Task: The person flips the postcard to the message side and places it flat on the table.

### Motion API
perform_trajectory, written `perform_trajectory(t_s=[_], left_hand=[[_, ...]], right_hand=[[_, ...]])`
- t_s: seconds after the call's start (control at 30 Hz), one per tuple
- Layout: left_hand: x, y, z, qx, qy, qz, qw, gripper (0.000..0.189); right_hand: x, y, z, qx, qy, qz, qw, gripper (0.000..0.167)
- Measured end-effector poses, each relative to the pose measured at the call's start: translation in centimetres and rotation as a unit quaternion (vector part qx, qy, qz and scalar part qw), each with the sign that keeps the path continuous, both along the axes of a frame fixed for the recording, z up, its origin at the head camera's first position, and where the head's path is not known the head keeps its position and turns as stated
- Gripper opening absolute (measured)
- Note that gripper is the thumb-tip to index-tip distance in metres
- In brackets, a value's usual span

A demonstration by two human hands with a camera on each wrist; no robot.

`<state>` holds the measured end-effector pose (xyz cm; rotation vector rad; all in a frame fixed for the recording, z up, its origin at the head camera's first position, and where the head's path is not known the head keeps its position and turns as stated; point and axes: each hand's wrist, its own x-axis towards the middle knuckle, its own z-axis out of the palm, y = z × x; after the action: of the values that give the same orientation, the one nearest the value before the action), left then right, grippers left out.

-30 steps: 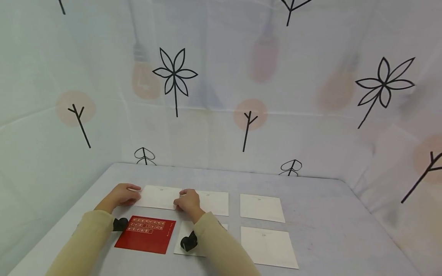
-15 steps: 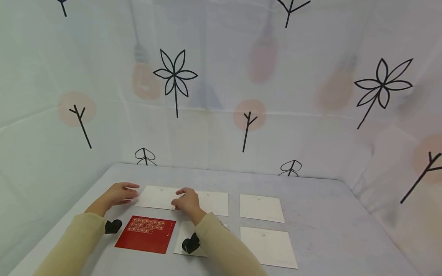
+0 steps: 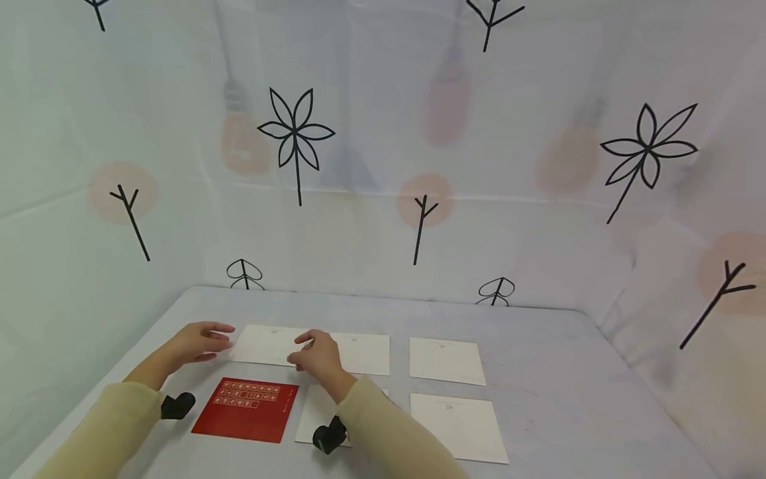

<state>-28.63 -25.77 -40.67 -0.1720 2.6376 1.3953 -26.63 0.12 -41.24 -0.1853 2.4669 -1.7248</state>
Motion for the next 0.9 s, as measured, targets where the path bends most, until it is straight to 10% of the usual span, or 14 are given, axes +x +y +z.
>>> perform_trajectory(t_s=[0.9], left_hand=[[4.1,-1.3,-1.0,-0.045,-0.012,-0.046,0.9979,0.048]], right_hand=[[3.5,0.3,-1.1,0.043,0.046,0.054,0.9966,0.028]])
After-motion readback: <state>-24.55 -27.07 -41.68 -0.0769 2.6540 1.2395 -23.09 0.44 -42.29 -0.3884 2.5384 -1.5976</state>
